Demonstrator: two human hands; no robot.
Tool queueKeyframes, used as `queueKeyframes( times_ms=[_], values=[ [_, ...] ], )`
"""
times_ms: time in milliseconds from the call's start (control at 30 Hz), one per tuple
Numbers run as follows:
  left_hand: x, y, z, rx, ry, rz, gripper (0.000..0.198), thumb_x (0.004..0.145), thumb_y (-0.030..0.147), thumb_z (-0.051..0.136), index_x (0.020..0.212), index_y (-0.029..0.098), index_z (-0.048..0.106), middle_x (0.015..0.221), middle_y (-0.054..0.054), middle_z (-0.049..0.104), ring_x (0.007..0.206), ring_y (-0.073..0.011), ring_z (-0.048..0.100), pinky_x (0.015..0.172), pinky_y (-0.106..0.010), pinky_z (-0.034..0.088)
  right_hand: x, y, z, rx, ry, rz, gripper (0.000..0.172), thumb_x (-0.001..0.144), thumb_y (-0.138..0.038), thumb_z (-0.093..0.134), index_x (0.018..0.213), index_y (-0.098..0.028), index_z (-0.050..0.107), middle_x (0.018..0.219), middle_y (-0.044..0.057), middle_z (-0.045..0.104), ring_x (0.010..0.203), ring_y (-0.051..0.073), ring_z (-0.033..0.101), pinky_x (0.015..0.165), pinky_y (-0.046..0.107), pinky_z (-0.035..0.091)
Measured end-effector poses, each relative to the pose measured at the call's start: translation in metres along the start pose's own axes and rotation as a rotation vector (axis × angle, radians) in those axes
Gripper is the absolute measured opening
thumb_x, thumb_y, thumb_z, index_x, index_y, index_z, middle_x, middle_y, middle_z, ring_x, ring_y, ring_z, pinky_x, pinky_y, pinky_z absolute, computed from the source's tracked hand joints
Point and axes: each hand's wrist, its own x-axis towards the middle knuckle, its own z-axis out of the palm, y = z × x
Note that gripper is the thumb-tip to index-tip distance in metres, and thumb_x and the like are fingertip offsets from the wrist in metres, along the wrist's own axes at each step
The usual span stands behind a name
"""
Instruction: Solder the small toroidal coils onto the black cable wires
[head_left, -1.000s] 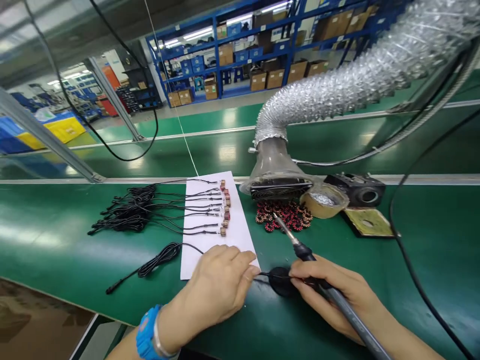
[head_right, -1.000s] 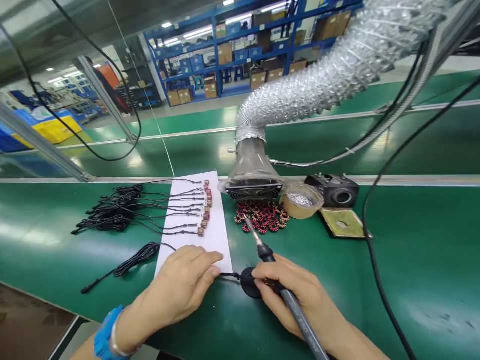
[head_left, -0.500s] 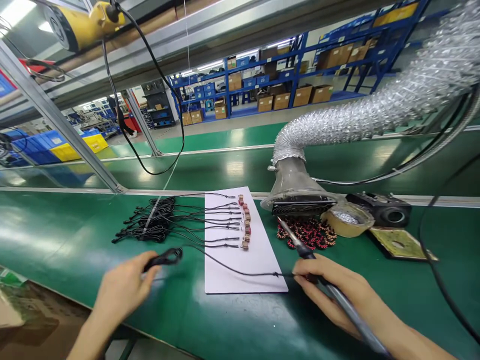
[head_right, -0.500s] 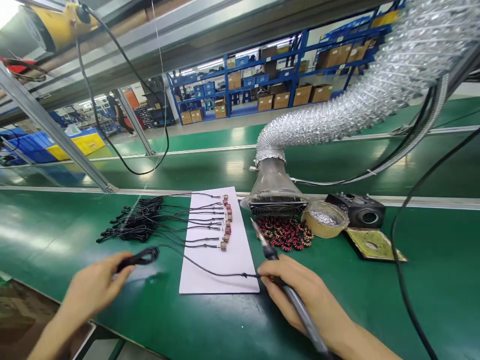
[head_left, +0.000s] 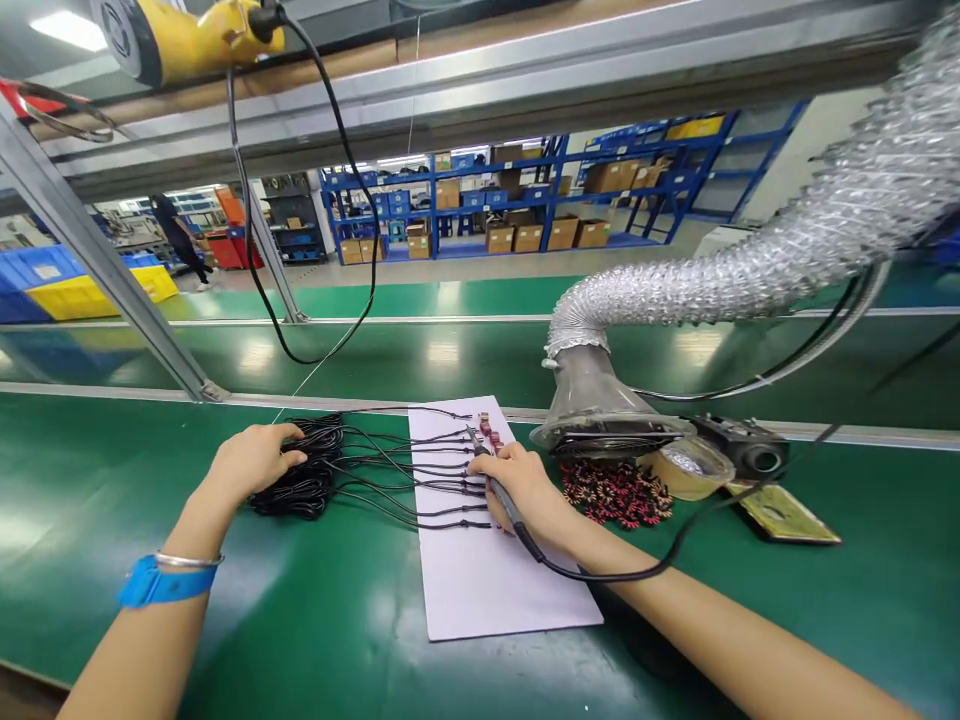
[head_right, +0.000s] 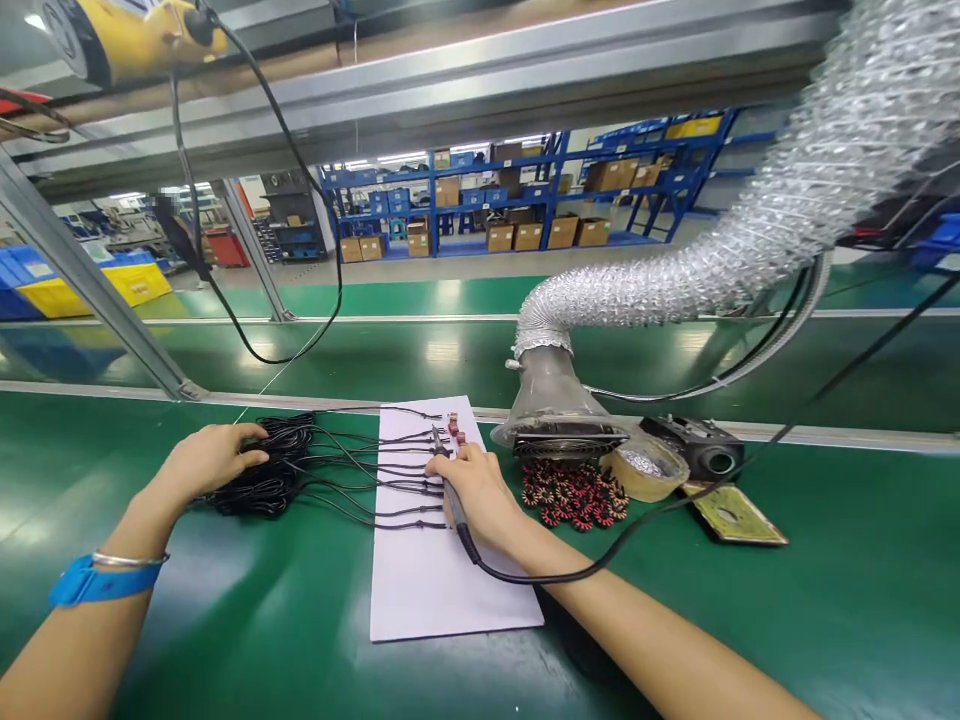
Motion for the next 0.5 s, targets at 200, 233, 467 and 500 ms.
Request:
queueKeyframes(
  times_ms=[200,233,467,500],
  values=[
    [-0.001,-0.015,0.008,-0.106,-0.07,0.063,0.054,0.085,0.052,0.047,0.128,0.022,0.062,0.088,-0.008,0.074,0.086,-0.0294,0.067,0.066,-0.03,0.044,0.001,-0.004,-0.004,-0.102,-0.051,0.029,0.048,0.063,-0.004,0.057,0.104,-0.025,0.066,0.076,0.001,0.056,0.086,0.023,0.048,0.075,0.032,0.036],
    [-0.005,-0.016,0.007,-0.135,-0.06,0.061,0.055,0.086,0.052,0.046,0.129,0.021,0.06,0.078,-0.007,0.071,0.078,-0.0284,0.067,0.062,-0.03,0.042,0.001,-0.005,-0.005,-0.104,-0.049,0.029,0.048,0.062,-0.005,0.057,0.105,-0.025,0.066,0.078,0.002,0.056,0.087,0.023,0.048,0.075,0.032,0.036],
    [-0.049,-0.009,-0.015,-0.356,0.083,0.069,0.05,0.086,0.059,0.046,0.114,0.022,0.066,0.057,0.003,0.052,0.055,-0.0175,0.052,0.055,-0.026,0.039,-0.006,-0.006,-0.019,-0.034,0.02,-0.035,0.039,0.068,-0.007,0.06,0.105,-0.021,0.063,0.089,0.005,0.06,0.092,0.024,0.053,0.082,0.038,0.043],
    [-0.055,-0.006,-0.019,-0.396,0.102,0.081,0.048,0.087,0.058,0.046,0.113,0.022,0.066,0.063,0.002,0.056,0.06,-0.0173,0.054,0.058,-0.026,0.041,-0.008,-0.008,-0.022,-0.021,0.037,-0.044,0.037,0.07,-0.008,0.06,0.105,-0.02,0.063,0.09,0.005,0.06,0.092,0.023,0.054,0.082,0.038,0.044]
  ],
)
